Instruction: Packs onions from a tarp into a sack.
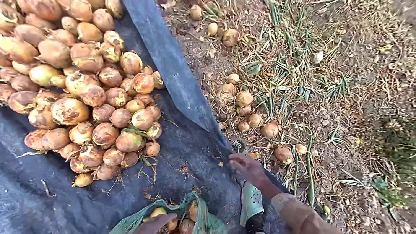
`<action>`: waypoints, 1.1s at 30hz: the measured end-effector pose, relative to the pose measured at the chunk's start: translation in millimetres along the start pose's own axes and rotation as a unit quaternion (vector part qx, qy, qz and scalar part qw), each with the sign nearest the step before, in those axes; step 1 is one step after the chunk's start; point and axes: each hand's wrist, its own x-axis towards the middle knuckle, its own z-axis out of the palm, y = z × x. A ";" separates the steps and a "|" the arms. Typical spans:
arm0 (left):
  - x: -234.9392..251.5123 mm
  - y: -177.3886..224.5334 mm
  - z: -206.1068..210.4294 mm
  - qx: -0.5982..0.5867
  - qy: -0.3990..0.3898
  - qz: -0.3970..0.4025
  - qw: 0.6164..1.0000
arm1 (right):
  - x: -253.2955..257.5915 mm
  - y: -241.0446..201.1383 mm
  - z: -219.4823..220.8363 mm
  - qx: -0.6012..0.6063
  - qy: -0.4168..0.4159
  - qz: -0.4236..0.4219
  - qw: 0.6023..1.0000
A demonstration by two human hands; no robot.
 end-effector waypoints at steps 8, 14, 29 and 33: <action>351.2 255.1 -92.1 0.205 0.247 0.162 0.933 | 211.0 51.0 -115.7 -0.214 0.222 -0.045 0.950; 537.6 309.1 -103.6 0.452 0.186 0.139 0.861 | 243.2 49.0 -122.2 -0.249 0.166 -0.006 0.954; 587.9 399.8 -215.1 0.513 0.137 -0.157 0.833 | 170.8 106.1 -144.4 -0.004 -0.006 -0.157 0.988; 580.5 408.5 -207.8 0.541 0.114 -0.207 0.807 | 135.2 98.7 -70.4 -0.048 -0.074 -0.107 0.990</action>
